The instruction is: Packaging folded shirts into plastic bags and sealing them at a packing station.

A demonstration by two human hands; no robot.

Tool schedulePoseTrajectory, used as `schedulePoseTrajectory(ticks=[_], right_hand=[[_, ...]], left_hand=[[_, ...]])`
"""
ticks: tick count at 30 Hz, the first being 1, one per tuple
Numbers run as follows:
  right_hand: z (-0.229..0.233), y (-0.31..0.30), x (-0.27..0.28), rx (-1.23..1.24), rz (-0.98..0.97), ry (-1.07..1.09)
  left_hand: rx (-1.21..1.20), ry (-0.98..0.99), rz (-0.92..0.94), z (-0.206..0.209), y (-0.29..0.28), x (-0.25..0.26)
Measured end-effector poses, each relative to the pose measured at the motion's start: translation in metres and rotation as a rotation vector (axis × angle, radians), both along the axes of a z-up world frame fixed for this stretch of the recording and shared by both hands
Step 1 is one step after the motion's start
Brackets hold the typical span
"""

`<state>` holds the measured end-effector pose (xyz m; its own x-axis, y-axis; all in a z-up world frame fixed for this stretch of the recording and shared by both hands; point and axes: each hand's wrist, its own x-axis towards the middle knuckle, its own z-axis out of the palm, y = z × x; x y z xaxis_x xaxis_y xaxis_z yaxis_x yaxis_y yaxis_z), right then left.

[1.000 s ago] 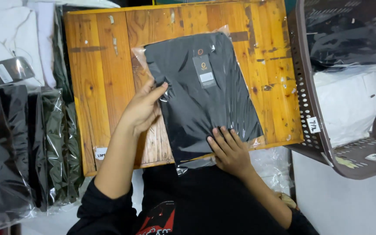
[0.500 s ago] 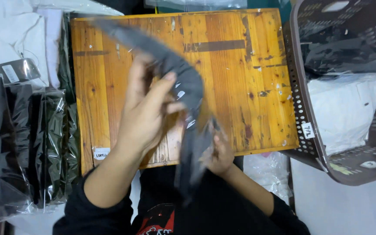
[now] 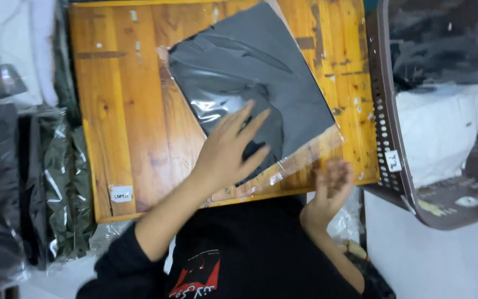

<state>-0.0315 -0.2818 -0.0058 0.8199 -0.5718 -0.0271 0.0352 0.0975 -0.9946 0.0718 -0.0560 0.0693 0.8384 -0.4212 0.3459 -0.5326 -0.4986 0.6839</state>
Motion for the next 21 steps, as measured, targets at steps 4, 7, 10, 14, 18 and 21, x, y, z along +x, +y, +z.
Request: schedulePoseTrajectory(ticks=[4,7,10,14,18,21], right_hand=[[0.014,-0.034,0.047,-0.699,0.081,-0.279],[0.005,-0.053,0.096,-1.163,0.299,-0.215],[0.004,-0.047,0.115,-1.421,0.542,-0.017],[-0.017,-0.040,0.133,-1.446,0.584,0.016],[-0.010,-0.029,0.133,-1.451,0.543,0.059],[-0.005,-0.027,0.112,-1.387,0.605,0.125]], left_hand=[[0.389,-0.038,0.040,-0.066,0.005,-0.049],[0.466,-0.073,0.076,-0.087,0.002,-0.065],[0.446,-0.077,0.084,-0.091,0.001,-0.065],[0.433,-0.084,0.071,-0.096,0.007,-0.041],[0.456,-0.117,0.031,-0.089,0.031,-0.005],[0.477,-0.123,0.109,-0.075,0.051,-0.011]])
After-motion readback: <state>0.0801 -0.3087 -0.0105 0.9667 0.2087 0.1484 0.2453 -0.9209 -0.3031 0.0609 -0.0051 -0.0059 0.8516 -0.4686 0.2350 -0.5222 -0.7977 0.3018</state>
